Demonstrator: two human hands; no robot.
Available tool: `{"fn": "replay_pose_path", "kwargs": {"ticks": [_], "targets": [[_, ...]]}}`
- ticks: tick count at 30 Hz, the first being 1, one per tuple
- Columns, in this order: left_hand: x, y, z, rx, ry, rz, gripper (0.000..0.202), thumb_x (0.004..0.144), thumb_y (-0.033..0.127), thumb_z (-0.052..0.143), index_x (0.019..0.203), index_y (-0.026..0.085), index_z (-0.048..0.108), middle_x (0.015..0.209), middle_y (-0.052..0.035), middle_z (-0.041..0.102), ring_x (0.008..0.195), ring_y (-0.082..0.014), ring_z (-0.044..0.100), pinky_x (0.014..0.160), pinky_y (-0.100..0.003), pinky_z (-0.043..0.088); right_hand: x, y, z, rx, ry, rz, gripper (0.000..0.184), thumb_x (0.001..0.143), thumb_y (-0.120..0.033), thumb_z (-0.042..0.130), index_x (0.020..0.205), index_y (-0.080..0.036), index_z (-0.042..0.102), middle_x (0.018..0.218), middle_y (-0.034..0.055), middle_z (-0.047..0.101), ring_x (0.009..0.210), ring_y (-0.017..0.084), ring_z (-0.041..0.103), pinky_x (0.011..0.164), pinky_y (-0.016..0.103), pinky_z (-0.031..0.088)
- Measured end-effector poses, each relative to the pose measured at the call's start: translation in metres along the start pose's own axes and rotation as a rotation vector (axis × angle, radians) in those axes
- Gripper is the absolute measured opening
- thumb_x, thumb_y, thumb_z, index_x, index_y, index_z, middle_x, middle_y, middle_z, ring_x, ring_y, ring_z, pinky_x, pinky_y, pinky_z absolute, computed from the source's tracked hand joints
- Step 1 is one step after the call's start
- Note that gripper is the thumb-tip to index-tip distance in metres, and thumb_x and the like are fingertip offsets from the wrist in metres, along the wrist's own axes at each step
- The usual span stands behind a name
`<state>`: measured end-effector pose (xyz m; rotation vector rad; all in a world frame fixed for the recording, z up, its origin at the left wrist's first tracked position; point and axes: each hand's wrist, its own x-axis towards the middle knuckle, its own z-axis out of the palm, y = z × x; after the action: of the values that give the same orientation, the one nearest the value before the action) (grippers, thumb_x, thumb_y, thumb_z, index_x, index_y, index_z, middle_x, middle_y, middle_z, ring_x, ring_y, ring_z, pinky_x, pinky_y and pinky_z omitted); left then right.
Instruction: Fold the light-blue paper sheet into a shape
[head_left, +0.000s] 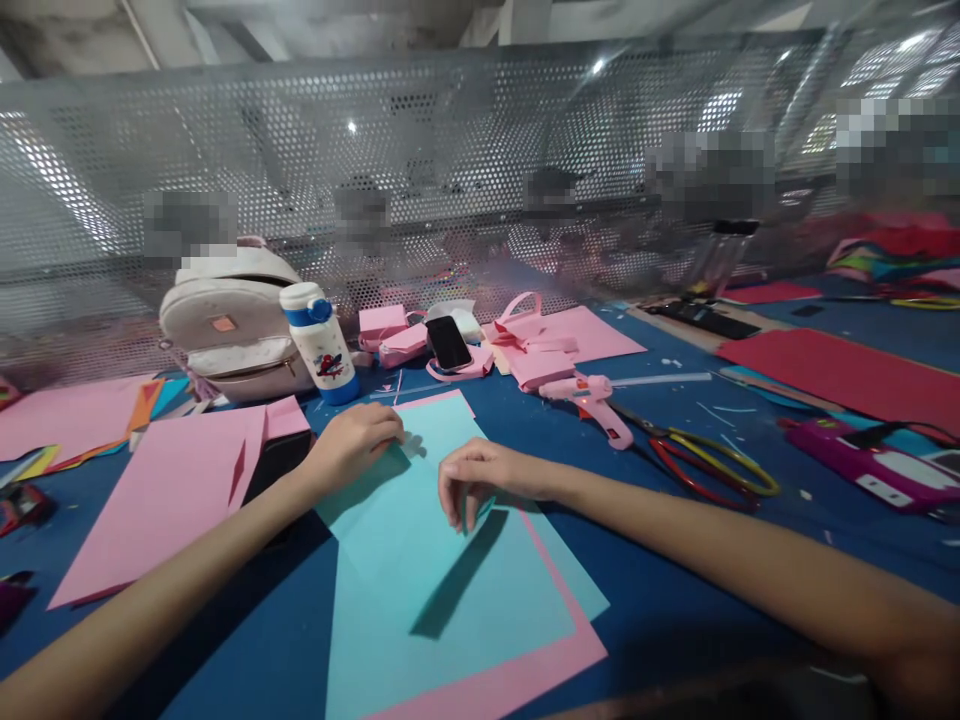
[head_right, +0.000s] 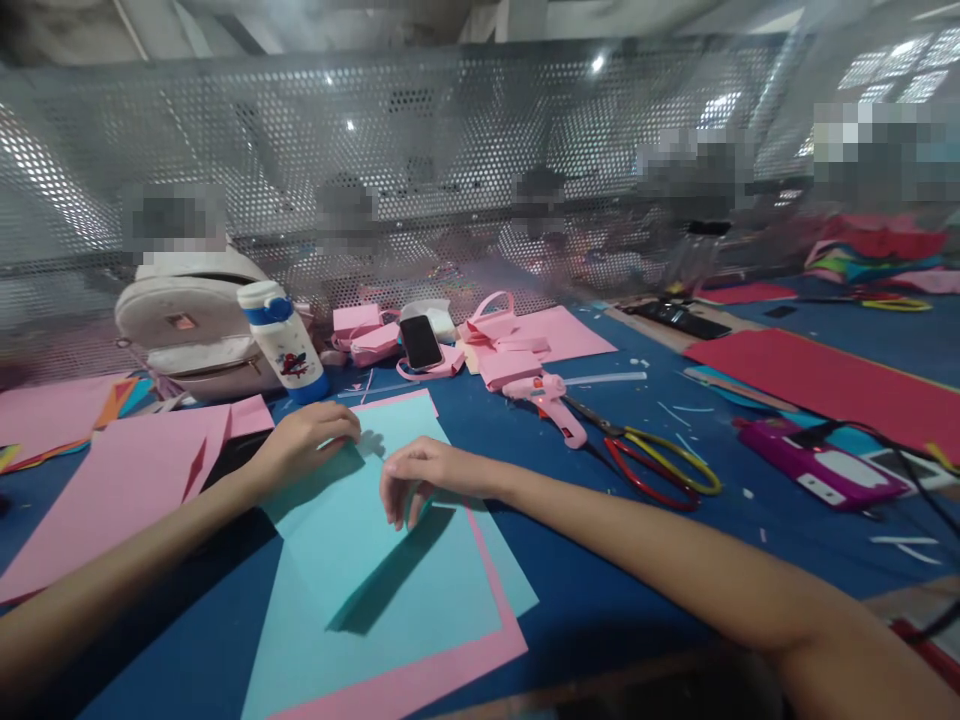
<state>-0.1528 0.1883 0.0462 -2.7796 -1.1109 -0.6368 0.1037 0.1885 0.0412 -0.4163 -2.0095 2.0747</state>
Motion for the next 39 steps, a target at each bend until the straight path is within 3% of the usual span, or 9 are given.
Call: {"fn": "replay_pose_path", "kwargs": {"ticks": [4,7,13,18,22,27,33,37,39], "targets": [[0.017,0.006,-0.012,0.05,0.073,0.029,0.026,0.093,0.008,0.047,0.087,0.019,0.07,0.115,-0.0087,0.065,0.104,-0.0226,0.059,0.085,-0.034,0.048,0.002,-0.001,0.004,-0.275,0.454,-0.266,0.019,0.088,-0.028,0.057,0.103,-0.016,0.06,0.102,0.0071,0.062,0.09,0.016,0.064,0.068,0.026,0.053],[0.034,0.015,-0.02,0.048,0.135,0.11,0.027,0.091,0.005,0.051,0.082,0.02,0.071,0.127,-0.0086,0.058,0.115,-0.0236,0.055,0.092,-0.037,0.047,0.007,0.003,-0.003,-0.392,0.721,-0.356,0.039,0.08,-0.026,0.065,0.116,-0.021,0.052,0.123,0.0084,0.054,0.1,0.015,0.059,0.07,0.025,0.051],[0.062,0.037,-0.02,0.009,0.154,0.225,0.025,0.09,0.007,0.054,0.082,0.022,0.072,0.13,-0.0082,0.053,0.12,-0.024,0.052,0.095,-0.039,0.047,0.013,0.011,-0.013,-0.153,0.621,-0.152,0.031,0.077,-0.033,0.067,0.098,-0.016,0.052,0.074,-0.003,0.057,0.051,0.008,0.052,0.045,0.021,0.039],[0.057,0.065,-0.016,0.049,0.188,0.125,0.031,0.095,0.013,0.049,0.124,0.022,0.057,0.14,-0.0145,0.043,0.13,-0.0274,0.043,0.102,-0.047,0.044,0.012,0.011,-0.012,-0.05,0.676,-0.131,0.025,0.078,-0.025,0.065,0.093,-0.018,0.047,0.057,-0.0089,0.051,0.044,0.01,0.054,0.042,0.021,0.043],[0.028,0.089,-0.012,0.006,0.17,0.013,0.035,0.096,0.021,0.052,0.13,0.019,0.047,0.134,-0.0164,0.044,0.124,-0.0274,0.048,0.1,-0.046,0.046,0.012,0.015,-0.016,0.012,0.698,-0.116,0.024,0.081,-0.021,0.059,0.101,-0.019,0.046,0.068,-0.0061,0.058,0.049,0.009,0.06,0.046,0.021,0.052],[-0.015,0.093,0.005,0.145,0.015,-0.014,0.026,0.094,0.03,0.058,0.117,0.02,0.055,0.108,-0.0089,0.06,0.092,-0.0225,0.06,0.072,-0.033,0.052,0.012,0.02,-0.015,0.076,0.7,-0.077,0.029,0.08,-0.015,0.053,0.107,-0.02,0.042,0.081,-0.0013,0.063,0.054,0.01,0.064,0.05,0.022,0.055],[-0.039,0.077,-0.006,0.274,0.233,0.183,0.014,0.097,0.012,0.052,0.098,0.016,0.065,0.085,-0.0041,0.066,0.077,-0.0165,0.06,0.07,-0.031,0.046,0.01,0.012,-0.014,-0.011,0.728,-0.072,0.049,0.079,-0.018,0.053,0.124,-0.023,0.034,0.088,0.0006,0.061,0.06,0.013,0.064,0.047,0.023,0.05],[-0.052,0.074,-0.029,0.186,0.327,0.199,0.012,0.095,0.01,0.057,0.098,0.017,0.066,0.084,-0.0041,0.068,0.085,-0.0175,0.063,0.078,-0.034,0.047,-0.003,-0.004,-0.018,-0.381,0.729,-0.282,0.07,0.078,-0.017,0.059,0.139,-0.03,0.027,0.118,0.0064,0.053,0.094,0.017,0.061,0.072,0.03,0.055],[-0.061,0.074,-0.034,0.151,0.362,0.196,0.012,0.093,0.009,0.06,0.098,0.018,0.067,0.084,-0.0034,0.068,0.085,-0.0169,0.064,0.079,-0.034,0.048,-0.016,-0.01,-0.015,-0.581,0.632,-0.325,0.056,0.085,-0.023,0.058,0.136,-0.031,0.037,0.13,0.0088,0.046,0.111,0.02,0.055,0.081,0.034,0.054]]}}
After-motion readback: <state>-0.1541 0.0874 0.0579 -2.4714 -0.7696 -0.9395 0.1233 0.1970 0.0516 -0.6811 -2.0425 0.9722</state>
